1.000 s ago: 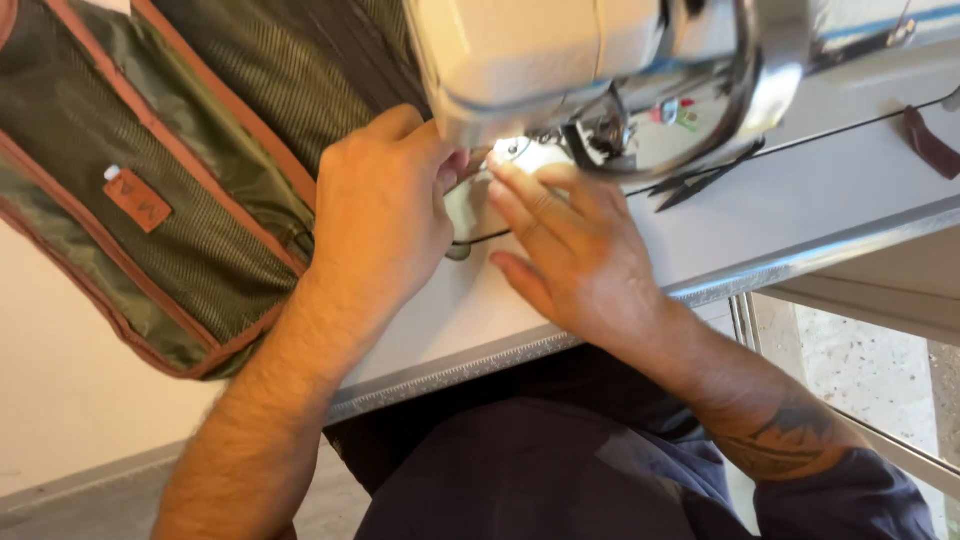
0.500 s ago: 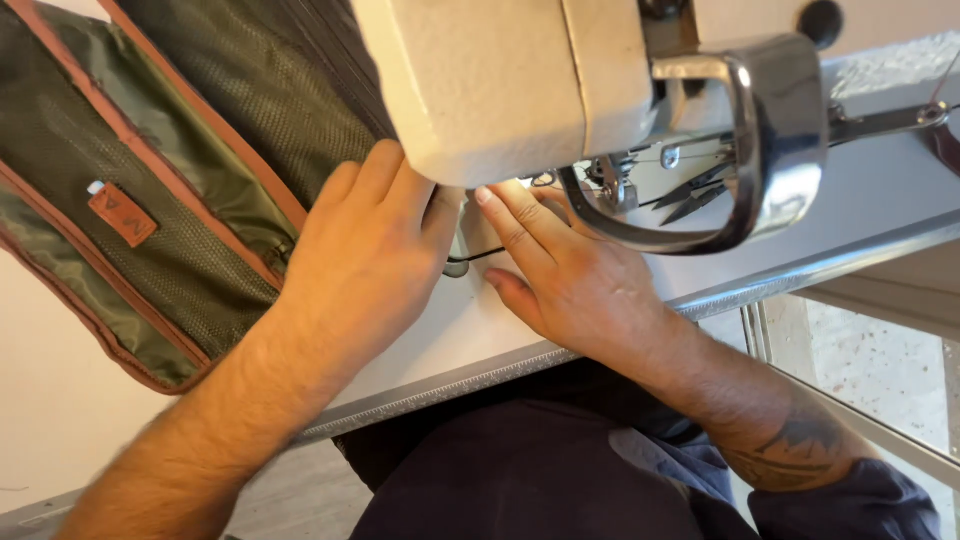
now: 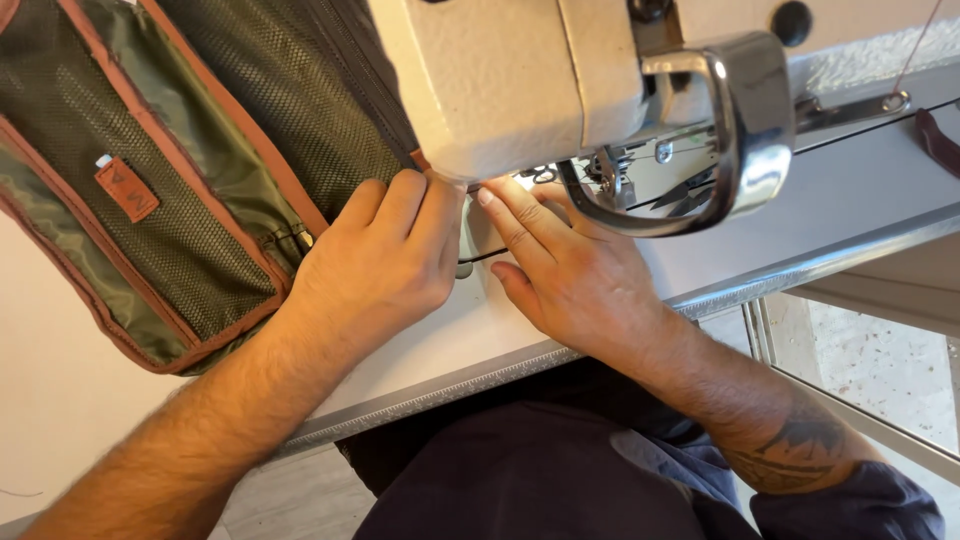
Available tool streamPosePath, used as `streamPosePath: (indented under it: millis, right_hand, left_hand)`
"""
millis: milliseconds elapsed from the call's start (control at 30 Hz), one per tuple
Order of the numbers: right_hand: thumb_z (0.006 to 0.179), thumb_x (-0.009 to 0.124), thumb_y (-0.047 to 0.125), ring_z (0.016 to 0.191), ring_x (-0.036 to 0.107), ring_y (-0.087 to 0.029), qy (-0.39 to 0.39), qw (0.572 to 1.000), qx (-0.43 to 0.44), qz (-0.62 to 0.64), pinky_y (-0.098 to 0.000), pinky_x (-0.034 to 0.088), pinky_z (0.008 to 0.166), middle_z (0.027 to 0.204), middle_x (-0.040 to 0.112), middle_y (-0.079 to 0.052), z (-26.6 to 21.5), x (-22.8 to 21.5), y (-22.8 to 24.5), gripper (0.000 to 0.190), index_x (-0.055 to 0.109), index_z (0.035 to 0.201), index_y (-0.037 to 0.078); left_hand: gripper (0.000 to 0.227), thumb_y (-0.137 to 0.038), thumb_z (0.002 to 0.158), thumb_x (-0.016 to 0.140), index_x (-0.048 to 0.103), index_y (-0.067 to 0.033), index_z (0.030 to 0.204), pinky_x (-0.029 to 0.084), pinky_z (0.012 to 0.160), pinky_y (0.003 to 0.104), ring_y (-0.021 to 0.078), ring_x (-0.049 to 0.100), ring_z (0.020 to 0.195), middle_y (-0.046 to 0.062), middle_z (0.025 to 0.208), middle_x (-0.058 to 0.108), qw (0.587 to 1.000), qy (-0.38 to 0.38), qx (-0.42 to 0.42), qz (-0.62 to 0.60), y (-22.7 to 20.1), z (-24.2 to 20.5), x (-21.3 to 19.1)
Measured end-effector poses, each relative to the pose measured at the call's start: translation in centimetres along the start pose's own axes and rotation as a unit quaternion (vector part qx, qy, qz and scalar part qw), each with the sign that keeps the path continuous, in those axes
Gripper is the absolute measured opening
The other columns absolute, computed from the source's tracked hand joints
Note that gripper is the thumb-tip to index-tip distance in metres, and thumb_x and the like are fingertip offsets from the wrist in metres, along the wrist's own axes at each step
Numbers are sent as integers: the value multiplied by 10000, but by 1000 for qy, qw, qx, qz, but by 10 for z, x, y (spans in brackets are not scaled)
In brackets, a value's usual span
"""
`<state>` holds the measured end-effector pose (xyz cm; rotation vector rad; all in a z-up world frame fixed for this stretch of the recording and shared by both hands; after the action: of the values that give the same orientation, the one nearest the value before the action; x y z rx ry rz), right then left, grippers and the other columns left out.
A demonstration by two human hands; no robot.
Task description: Sewing components of a multi-pocket bag using an industrial sewing machine
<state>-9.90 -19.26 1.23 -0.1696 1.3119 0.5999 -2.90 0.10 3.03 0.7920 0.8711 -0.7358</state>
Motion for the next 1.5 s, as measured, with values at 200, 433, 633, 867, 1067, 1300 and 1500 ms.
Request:
streamPosePath:
  millis: [200, 433, 633, 867, 1067, 1300, 1500]
  right_hand:
    - [1023, 682, 242, 1174, 625, -322, 4, 1000, 7, 8, -395, 533, 1062, 1489, 585, -142, -2, 2, -2, 519, 578, 1446, -40]
    - [1016, 599, 408, 1285, 602, -214, 55, 993, 37, -96, -394, 452, 1039, 1456, 605, 13, -7, 6, -3, 540, 585, 1471, 116]
    - [977, 653, 416, 1164, 665, -192, 31, 992, 32, -115, -370, 499, 954, 1367, 674, 33, -4, 3, -2, 477, 670, 1371, 147]
    - [981, 631, 454, 1207, 634, -116, 47, 987, 15, -154, -343, 457, 991, 1390, 653, 75, -3, -2, -2, 512, 655, 1400, 161]
    - [1002, 641, 389, 1215, 643, -215, 49, 994, 11, -98, -389, 461, 1031, 1375, 646, -6, -4, 1, -3, 488, 638, 1393, 97]
    - [1076, 607, 240, 1187, 656, -385, -18, 999, -14, 34, -486, 524, 1093, 1357, 667, -218, -5, 2, -4, 457, 596, 1381, -100]
    - [1061, 642, 265, 1152, 671, -360, -25, 1000, -3, 12, -468, 535, 1048, 1321, 689, -179, -7, 7, -4, 443, 644, 1355, -68]
  left_hand:
    - [143, -33, 1047, 624, 696, -36, 924, 394, 578, 234, 131, 412, 686, 40, 857, 566, 995, -61, 56, 51, 9, 5, -5]
    - [246, 59, 965, 452, 695, 59, 930, 452, 595, 296, 194, 426, 687, 140, 939, 571, 995, -78, 57, -12, 8, 1, -2]
    - [167, 69, 1004, 609, 640, 9, 851, 348, 566, 348, 243, 428, 661, 85, 775, 481, 990, -65, 18, -120, 9, -1, 3]
    - [220, 84, 964, 552, 617, -36, 791, 355, 586, 375, 279, 441, 701, 90, 803, 447, 992, -22, -34, -121, 4, -8, 11]
    - [170, 68, 958, 594, 626, -33, 824, 408, 584, 380, 282, 470, 744, 77, 859, 469, 988, 4, -67, -141, -1, -11, 15]
    - [139, 71, 1003, 556, 669, 41, 928, 473, 597, 353, 286, 523, 815, 118, 929, 511, 987, 14, -57, -149, 2, -5, 11]
    - [93, 58, 973, 649, 717, -2, 993, 516, 589, 350, 293, 565, 842, 102, 925, 514, 987, 17, -74, -144, 0, -9, 16]
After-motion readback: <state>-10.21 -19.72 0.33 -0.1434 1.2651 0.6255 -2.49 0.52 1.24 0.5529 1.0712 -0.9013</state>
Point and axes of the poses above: each hand's wrist, its own z-axis towards the middle knuckle, its own x-axis out of the palm, y = z × x, the point moved 1 cm from there along z, towards the middle knuckle
